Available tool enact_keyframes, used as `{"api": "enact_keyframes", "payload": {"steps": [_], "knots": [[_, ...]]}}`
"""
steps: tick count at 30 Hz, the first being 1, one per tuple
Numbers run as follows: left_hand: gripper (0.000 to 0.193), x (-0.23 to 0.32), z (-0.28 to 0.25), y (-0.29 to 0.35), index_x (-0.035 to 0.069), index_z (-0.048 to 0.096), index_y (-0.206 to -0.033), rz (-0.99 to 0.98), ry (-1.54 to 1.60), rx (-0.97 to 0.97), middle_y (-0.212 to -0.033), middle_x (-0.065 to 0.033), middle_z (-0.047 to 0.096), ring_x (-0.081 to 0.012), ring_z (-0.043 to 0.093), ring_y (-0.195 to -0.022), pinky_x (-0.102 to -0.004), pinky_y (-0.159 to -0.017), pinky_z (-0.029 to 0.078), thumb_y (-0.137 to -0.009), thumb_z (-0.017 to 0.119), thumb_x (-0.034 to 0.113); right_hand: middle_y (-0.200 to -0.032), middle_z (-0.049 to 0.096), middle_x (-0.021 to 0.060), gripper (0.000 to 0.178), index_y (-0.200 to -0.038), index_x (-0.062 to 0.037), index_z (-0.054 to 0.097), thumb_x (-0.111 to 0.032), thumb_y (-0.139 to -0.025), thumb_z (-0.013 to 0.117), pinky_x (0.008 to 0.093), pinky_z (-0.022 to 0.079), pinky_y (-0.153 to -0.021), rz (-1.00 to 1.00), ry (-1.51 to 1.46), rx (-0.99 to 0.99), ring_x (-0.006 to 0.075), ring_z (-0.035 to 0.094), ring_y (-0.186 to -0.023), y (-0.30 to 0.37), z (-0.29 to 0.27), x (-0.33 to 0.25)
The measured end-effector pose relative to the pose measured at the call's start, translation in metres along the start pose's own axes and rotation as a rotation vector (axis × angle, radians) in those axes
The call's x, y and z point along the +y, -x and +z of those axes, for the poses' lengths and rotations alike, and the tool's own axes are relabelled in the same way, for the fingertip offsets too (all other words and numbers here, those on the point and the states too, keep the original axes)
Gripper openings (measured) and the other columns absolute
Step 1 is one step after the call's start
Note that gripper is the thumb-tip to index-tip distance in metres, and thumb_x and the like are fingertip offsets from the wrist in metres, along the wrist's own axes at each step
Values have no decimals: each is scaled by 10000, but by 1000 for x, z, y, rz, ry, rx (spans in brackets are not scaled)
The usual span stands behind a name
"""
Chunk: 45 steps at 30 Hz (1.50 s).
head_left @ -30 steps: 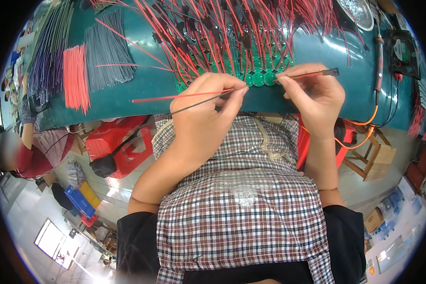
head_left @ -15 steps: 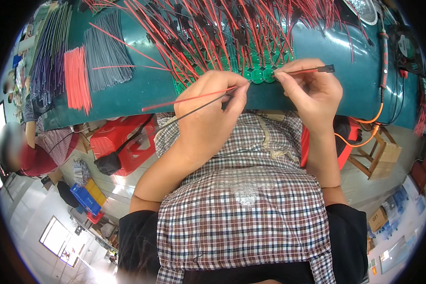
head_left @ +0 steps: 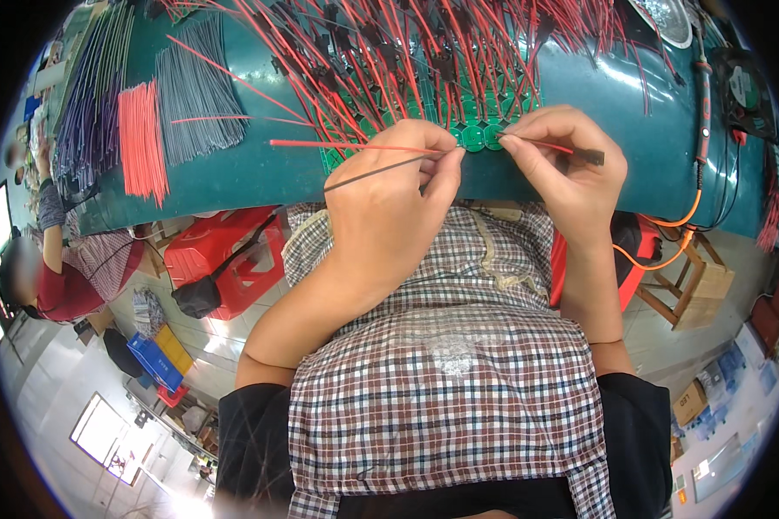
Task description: Insert and secure electrical wires into small plastic connectors on a circuit board assembly.
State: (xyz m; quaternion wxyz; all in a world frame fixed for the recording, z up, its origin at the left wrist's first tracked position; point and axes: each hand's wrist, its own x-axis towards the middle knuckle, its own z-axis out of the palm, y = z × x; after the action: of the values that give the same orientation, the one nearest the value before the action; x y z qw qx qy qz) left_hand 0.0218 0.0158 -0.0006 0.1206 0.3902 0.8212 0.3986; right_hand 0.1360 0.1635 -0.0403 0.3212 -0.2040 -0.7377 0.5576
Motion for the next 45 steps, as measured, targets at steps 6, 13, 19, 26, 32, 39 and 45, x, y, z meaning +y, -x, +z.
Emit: {"api": "enact_keyframes", "payload": {"steps": [6,13,19,26,32,39,45], "knots": [[135,1,-6,-6,-14,687,-887,85,-137,-59,-834,-88,722,-152,731,-721,-244,-619,588,-796,777,29,-742,643,-9,157,-874,-16,666,53,-769,759,167,313,-442,56,75,-34,-11,465,-504,3,8,-17],[105,8,-9,-9,-14,675,-887,54,-173,-53,-803,-87,714,-173,728,-711,-267,-628,588,-823,741,36,-742,652,-11,188,-874,-19,646,53,-757,773,173,300,-427,56,108,-37,-14,446,-487,3,14,-11],[144,2,-6,-11,41,611,-852,150,-217,-12,-742,-112,656,-293,651,-624,-382,-568,523,-834,724,129,-725,655,-12,203,-864,-21,630,52,-750,781,175,292,-415,22,138,-29,-16,425,-470,4,16,-10],[114,3,-11,-11,26,637,-877,102,-171,-28,-736,-86,672,-211,661,-614,-321,-545,525,-850,726,91,-708,646,-26,199,-840,-26,627,44,-747,788,172,286,-410,8,164,2,-22,415,-463,5,19,-8],[85,18,-57,-8,-25,678,-944,-161,62,-58,-788,-42,701,-79,666,-684,-207,-610,538,-886,714,26,-694,637,-29,183,-826,-38,630,42,-755,778,173,299,-418,9,178,12,-18,423,-467,7,19,-9],[113,-19,-109,0,-30,684,-915,-412,211,38,-749,-42,692,-77,656,-684,-213,-624,525,-895,725,73,-729,644,3,188,-820,-52,615,68,-742,737,184,389,-458,-69,172,1,19,474,-485,8,24,-11],[249,-90,-169,-4,-17,700,-967,-578,-152,94,-756,-51,694,-72,648,-683,-211,-622,501,-932,696,229,-744,623,26,232,-844,-50,581,104,-710,693,204,413,-463,-136,236,-18,51,496,-487,8,26,-13]]}}
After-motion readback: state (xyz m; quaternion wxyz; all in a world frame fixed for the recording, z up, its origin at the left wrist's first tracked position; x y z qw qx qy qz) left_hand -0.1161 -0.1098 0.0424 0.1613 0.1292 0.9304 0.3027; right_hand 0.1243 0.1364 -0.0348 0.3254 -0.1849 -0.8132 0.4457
